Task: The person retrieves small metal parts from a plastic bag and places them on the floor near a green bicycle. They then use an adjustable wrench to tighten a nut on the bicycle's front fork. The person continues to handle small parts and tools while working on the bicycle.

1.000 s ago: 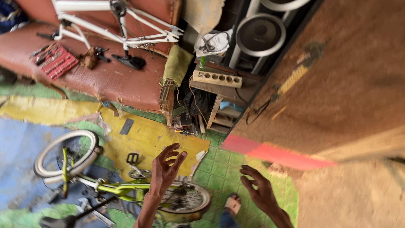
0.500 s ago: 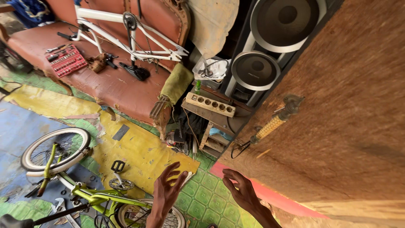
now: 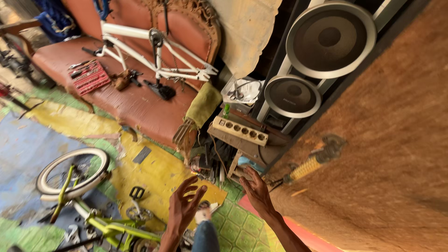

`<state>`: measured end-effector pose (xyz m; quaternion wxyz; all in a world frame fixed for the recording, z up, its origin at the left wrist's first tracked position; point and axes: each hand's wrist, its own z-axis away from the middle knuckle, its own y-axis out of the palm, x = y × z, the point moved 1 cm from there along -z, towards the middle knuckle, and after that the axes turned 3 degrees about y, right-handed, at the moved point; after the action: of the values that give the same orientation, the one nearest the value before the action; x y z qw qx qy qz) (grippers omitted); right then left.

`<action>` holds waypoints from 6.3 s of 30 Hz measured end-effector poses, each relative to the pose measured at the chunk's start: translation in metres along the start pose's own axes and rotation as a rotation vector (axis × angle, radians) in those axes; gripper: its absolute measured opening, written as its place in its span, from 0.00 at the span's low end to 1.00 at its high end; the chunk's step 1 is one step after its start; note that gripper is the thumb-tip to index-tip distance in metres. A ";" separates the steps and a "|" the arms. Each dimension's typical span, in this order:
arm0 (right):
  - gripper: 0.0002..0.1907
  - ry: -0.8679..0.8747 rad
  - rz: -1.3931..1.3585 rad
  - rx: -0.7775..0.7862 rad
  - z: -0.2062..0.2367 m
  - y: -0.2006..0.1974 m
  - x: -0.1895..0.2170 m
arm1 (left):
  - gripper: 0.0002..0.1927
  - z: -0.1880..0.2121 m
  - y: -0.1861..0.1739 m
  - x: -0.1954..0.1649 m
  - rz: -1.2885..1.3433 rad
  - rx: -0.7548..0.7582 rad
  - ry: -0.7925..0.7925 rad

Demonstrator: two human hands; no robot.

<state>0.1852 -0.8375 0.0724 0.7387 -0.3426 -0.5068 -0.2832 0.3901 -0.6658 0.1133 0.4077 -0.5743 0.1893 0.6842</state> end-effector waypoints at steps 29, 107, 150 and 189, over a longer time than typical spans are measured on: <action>0.21 0.301 -0.652 -0.743 -0.467 0.038 0.050 | 0.36 -0.606 0.100 -0.104 -0.402 0.586 0.577; 0.20 0.198 0.885 0.075 -0.622 -0.011 0.018 | 0.15 -0.632 0.151 -0.090 0.091 0.268 0.300; 0.06 0.335 -0.352 -0.505 -0.561 -0.031 0.029 | 0.18 -0.624 0.154 -0.070 0.014 0.202 0.248; 0.05 -0.479 0.273 -0.637 -0.495 0.009 0.083 | 0.18 -0.619 0.158 -0.064 0.032 0.213 0.314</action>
<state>0.4934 -1.2303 0.0242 0.4877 -0.6741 -0.5012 -0.2377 0.6592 -1.2323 -0.0265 0.4205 -0.6246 0.3313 0.5686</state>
